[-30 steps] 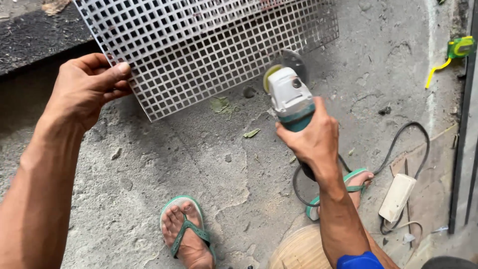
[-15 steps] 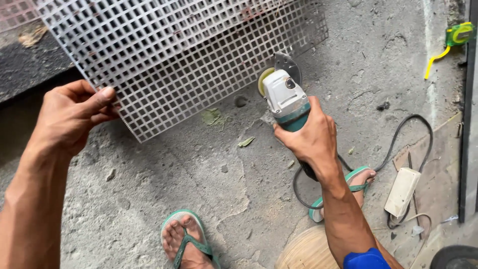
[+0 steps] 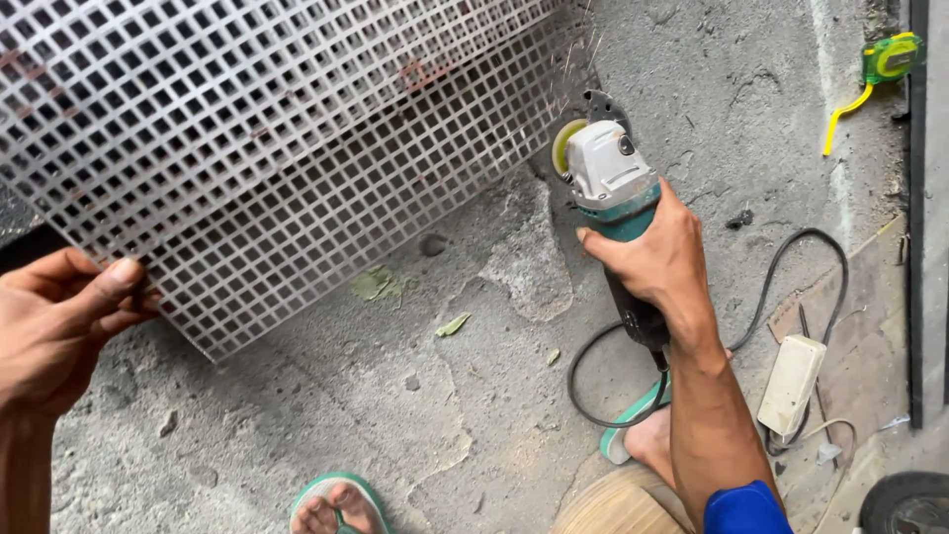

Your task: Cutting and trimming metal mesh sheets using a handheld angle grinder on the floor.

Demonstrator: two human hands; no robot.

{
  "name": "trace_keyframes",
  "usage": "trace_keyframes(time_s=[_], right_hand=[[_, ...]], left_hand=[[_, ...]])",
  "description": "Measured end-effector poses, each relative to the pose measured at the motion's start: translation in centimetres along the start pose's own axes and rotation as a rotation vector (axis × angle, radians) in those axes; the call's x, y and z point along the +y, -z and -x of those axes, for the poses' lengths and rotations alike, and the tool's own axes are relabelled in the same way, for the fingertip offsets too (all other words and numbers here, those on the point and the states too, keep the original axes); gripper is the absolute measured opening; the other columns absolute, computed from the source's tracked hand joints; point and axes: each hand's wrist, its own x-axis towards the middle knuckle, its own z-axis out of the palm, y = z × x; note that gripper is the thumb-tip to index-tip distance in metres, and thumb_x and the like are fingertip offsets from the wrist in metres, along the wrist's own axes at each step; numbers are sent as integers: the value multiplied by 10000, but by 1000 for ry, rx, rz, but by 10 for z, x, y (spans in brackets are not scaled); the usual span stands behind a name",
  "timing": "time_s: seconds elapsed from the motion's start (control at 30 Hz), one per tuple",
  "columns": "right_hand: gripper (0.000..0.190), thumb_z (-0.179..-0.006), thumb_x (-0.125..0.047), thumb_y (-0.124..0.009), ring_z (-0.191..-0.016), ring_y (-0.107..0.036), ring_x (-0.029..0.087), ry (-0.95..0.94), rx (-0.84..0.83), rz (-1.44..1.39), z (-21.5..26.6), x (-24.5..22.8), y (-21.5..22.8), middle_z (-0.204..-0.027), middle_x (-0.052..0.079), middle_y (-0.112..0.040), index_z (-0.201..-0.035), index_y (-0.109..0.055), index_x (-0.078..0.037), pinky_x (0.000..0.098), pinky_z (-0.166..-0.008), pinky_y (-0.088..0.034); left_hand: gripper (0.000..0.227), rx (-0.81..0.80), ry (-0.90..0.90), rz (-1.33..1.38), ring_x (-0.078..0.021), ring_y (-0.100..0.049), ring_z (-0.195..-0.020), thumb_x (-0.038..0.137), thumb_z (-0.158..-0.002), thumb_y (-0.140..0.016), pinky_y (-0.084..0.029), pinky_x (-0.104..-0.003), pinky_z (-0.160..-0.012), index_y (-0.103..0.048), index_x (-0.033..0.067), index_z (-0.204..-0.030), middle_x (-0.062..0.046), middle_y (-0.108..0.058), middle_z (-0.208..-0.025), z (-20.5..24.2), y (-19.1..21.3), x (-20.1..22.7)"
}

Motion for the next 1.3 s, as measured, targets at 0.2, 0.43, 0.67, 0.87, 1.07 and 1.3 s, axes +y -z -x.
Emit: trace_keyframes(time_s=[0.2, 0.43, 0.67, 0.87, 1.07, 1.3], right_hand=[[557, -665, -169, -881, -718, -701, 278, -19, 3, -72, -31, 35, 4, -914, 191, -743, -1110, -650, 73, 366, -647, -568], [588, -681, -175, -877, -777, -707, 307, 18, 60, -107, -61, 84, 7, -970, 205, -731, -1153, -638, 82, 371, -693, -583], [595, -714, -196, -898, -678, -699, 313, -53, 212, -5, -74, 129, 16, -917, 211, -713, -1148, -629, 110, 362, -587, -600], [548, -730, -266, -902, -671, -679, 361, -160, 309, 66, -38, 143, 31, -902, 231, -722, -1089, -679, 82, 445, -610, -557], [519, -800, -124, -905, -707, -675, 298, -147, 327, -138, 14, 132, 36, -967, 213, -713, -1186, -651, 111, 366, -587, -555], [310, -899, -184, -854, -665, -620, 187, -314, 394, -282, 83, 137, 52, -900, 99, -694, -1106, -733, 12, 283, -583, -495]], left_hand=[[112, 3, 9, 29, -161, -700, -862, 115, -1090, -637, -620, -247, -790, -548, 89, -1028, -64, -659, -990, -4, 13, -13], [127, 90, 101, 28, -243, -667, -863, 104, -1067, -635, -587, -350, -818, -528, 59, -1015, -100, -631, -1024, -1, 9, -2], [101, 112, 156, -4, -292, -646, -920, 60, -1100, -554, -565, -414, -857, -491, -10, -1063, -190, -616, -1035, 7, -11, 25], [213, 183, 76, -98, -297, -642, -822, 98, -1094, -613, -566, -382, -825, -582, -111, -1119, -194, -587, -903, 27, -41, 40], [825, 682, -935, -1442, -273, -570, -1165, 731, -948, -599, -615, -390, -841, -618, -4, -1320, -165, -575, -1205, 42, -98, 79], [1273, -10, -818, -1421, -443, 99, -1513, 941, -684, -546, 130, -719, -1123, -212, 161, -1633, -216, 17, -1681, 26, -176, 92]])
